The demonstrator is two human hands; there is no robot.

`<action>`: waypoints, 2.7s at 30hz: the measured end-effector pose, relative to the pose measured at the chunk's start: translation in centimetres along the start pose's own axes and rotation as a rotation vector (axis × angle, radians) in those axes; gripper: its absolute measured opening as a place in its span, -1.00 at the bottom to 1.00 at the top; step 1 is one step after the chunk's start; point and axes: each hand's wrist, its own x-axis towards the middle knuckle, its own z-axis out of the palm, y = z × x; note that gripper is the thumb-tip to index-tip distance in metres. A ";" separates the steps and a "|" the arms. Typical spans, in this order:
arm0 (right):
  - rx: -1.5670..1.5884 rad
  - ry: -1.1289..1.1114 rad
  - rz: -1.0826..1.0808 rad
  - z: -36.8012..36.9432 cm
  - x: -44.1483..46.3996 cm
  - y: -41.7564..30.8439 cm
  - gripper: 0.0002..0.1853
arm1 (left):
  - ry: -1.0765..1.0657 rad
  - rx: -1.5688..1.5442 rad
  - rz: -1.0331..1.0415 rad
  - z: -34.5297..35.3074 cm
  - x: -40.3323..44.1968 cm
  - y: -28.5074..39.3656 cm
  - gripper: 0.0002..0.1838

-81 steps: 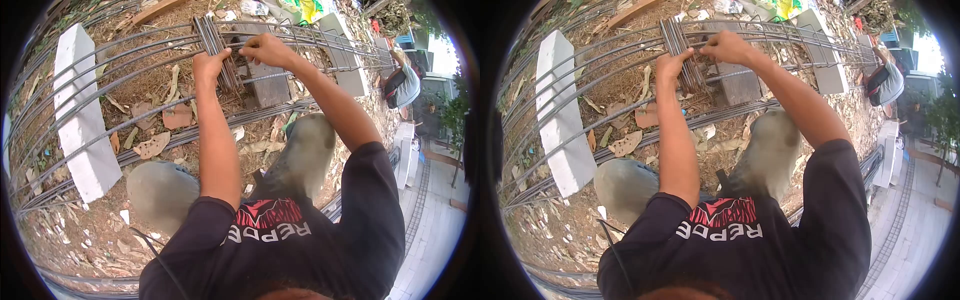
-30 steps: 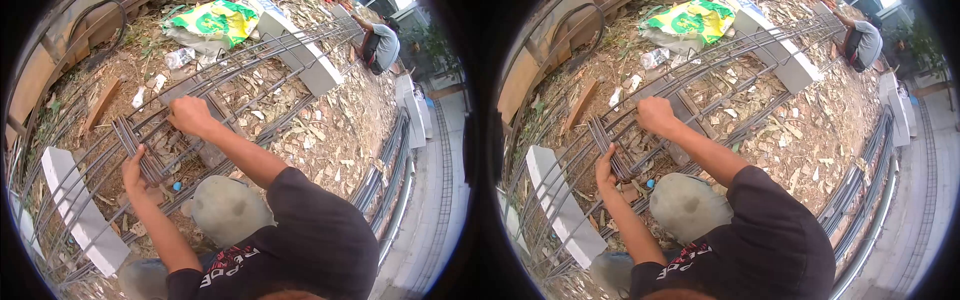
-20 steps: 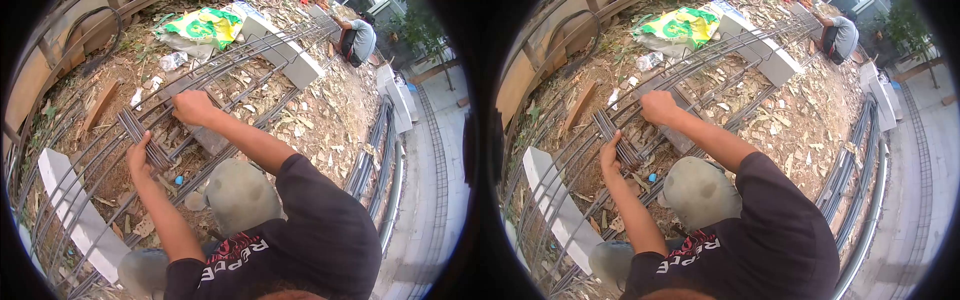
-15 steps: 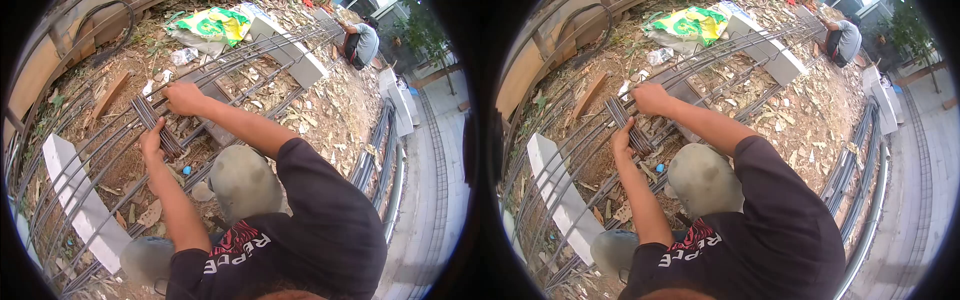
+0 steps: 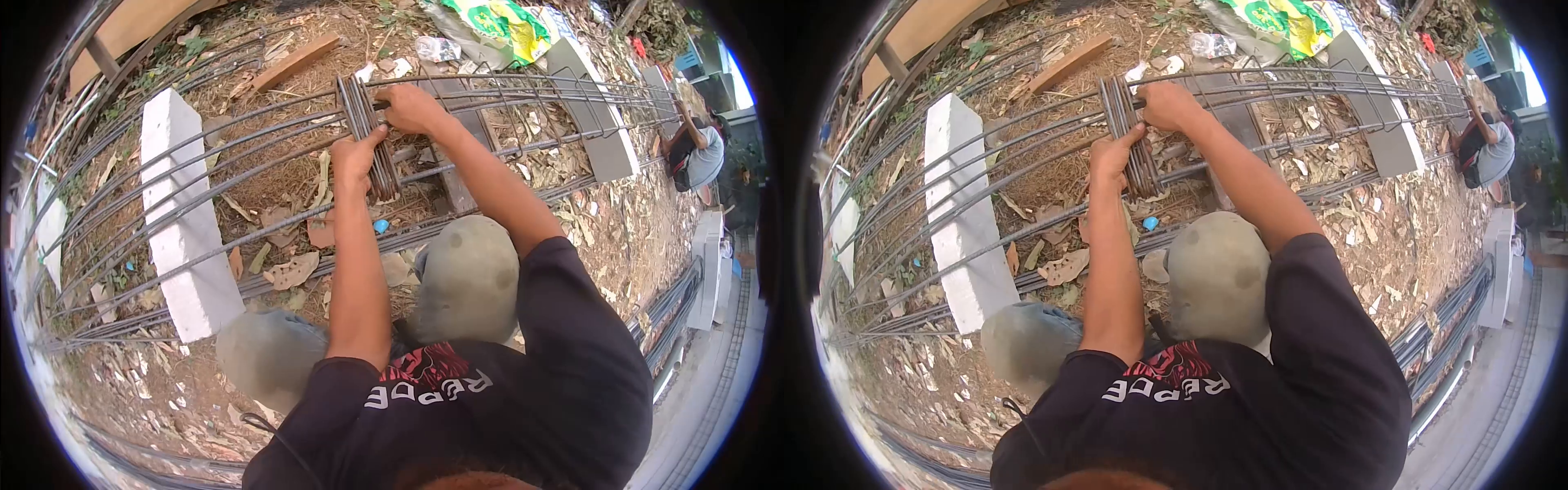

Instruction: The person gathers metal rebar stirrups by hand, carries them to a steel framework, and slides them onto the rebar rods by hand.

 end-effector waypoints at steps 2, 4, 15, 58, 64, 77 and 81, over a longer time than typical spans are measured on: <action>0.065 0.016 -0.029 0.7 0.3 0.6 -0.62 | 0.012 -0.022 -0.011 -0.2 0.0 -0.2 -0.77; 0.093 0.008 -0.021 0.1 0.5 0.1 -0.64 | -0.054 -0.109 -0.045 -0.4 -0.9 0.5 -0.80; 0.292 0.035 -0.050 0.6 0.7 0.0 -0.74 | -0.068 -0.318 0.012 -0.5 -1.2 0.8 -0.80; 0.589 0.012 0.458 -1.7 -11.2 5.0 -0.79 | 0.058 0.288 -0.073 -1.4 -1.8 2.1 -0.76; 0.589 -0.005 0.454 -1.2 -10.8 1.8 -0.80 | 0.006 0.240 -0.075 -2.2 -0.5 0.9 -0.76; 0.873 -0.144 0.342 0.7 -6.9 -3.3 -0.79 | -0.029 0.186 -0.085 -2.5 -0.3 1.1 -0.75; 0.784 -0.139 0.319 1.0 -7.2 -3.5 -0.76 | -0.069 0.150 -0.089 -2.8 -0.1 0.8 -0.76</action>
